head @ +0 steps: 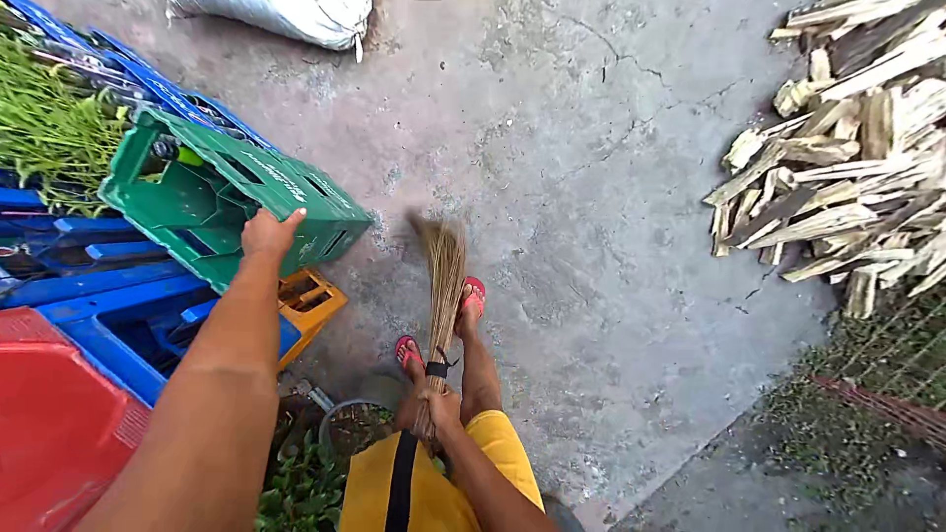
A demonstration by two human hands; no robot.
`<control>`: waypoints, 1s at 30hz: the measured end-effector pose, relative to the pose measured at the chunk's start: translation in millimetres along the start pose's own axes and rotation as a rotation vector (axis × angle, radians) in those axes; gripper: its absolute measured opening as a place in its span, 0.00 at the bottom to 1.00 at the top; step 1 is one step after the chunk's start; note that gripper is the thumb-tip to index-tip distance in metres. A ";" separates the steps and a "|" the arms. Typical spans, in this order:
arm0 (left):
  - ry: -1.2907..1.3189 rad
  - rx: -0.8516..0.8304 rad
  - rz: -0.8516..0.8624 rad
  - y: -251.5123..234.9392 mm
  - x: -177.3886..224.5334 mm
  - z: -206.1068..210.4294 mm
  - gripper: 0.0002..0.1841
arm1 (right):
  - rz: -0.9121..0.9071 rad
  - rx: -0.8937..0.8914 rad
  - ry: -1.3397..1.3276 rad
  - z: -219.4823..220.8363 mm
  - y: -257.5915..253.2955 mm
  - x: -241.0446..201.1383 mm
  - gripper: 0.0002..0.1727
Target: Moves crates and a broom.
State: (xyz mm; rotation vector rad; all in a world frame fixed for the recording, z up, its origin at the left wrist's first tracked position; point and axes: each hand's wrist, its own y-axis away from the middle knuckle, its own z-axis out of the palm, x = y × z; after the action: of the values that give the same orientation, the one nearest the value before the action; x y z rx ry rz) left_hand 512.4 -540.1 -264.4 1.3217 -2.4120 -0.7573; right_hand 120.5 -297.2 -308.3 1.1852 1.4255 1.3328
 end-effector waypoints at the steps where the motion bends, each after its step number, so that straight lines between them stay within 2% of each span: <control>1: -0.004 -0.012 0.041 -9.5 -10.3 3.9 0.46 | -0.026 -0.034 0.018 3.0 3.2 10.1 0.33; 3: -0.001 -0.025 0.126 -26.8 -25.1 8.2 0.45 | -0.039 -0.076 0.067 12.0 11.2 40.4 0.36; 7: 0.072 -0.063 0.142 -28.4 -33.6 9.3 0.44 | 0.047 -0.096 0.228 17.7 -10.8 92.4 0.29; 10: 0.061 -0.044 0.177 -31.3 -27.0 7.7 0.42 | 0.046 -0.016 0.192 32.2 -50.5 76.5 0.23; 13: 0.078 -0.040 0.195 -31.5 -29.9 9.7 0.41 | -0.115 0.066 0.097 48.8 -60.6 48.2 0.25; 16: 0.097 -0.043 0.196 -31.9 -28.8 9.5 0.39 | -0.229 0.018 -0.085 62.0 -35.7 48.7 0.27; 20: 0.126 -0.097 0.184 -33.6 -28.8 5.0 0.40 | -0.055 -0.069 -0.057 41.9 11.2 85.3 0.26; 22: 0.118 -0.108 0.189 -34.4 -27.2 6.7 0.41 | -0.037 -0.077 -0.093 17.3 1.2 70.7 0.24; 24: 0.101 -0.087 0.198 -35.1 -26.0 4.6 0.41 | -0.118 -0.044 -0.207 2.8 -10.2 25.6 0.26; 25: 0.096 -0.081 0.191 -35.1 -25.6 2.7 0.42 | -0.158 0.013 -0.260 -1.5 -11.5 -0.7 0.24; 26: 0.093 -0.084 0.176 -33.7 -26.7 2.8 0.41 | -0.200 0.078 -0.268 -5.1 -8.5 -23.2 0.22; 27: 0.090 -0.090 0.165 -32.2 -27.8 3.9 0.41 | -0.253 0.086 -0.237 -7.9 -1.0 -41.1 0.23; 29: 0.093 -0.089 0.158 -32.8 -24.6 2.3 0.41 | -0.318 -0.055 -0.198 -10.8 29.2 -61.7 0.29; 30: 0.090 -0.094 0.150 -32.1 -24.0 1.6 0.41 | -0.316 -0.210 -0.223 -15.8 45.9 -67.5 0.31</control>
State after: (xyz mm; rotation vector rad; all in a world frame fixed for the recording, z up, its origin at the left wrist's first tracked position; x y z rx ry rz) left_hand 546.7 -533.4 -284.0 1.1012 -2.3433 -0.7441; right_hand 123.5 -367.0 -263.1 0.8963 1.2202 1.0655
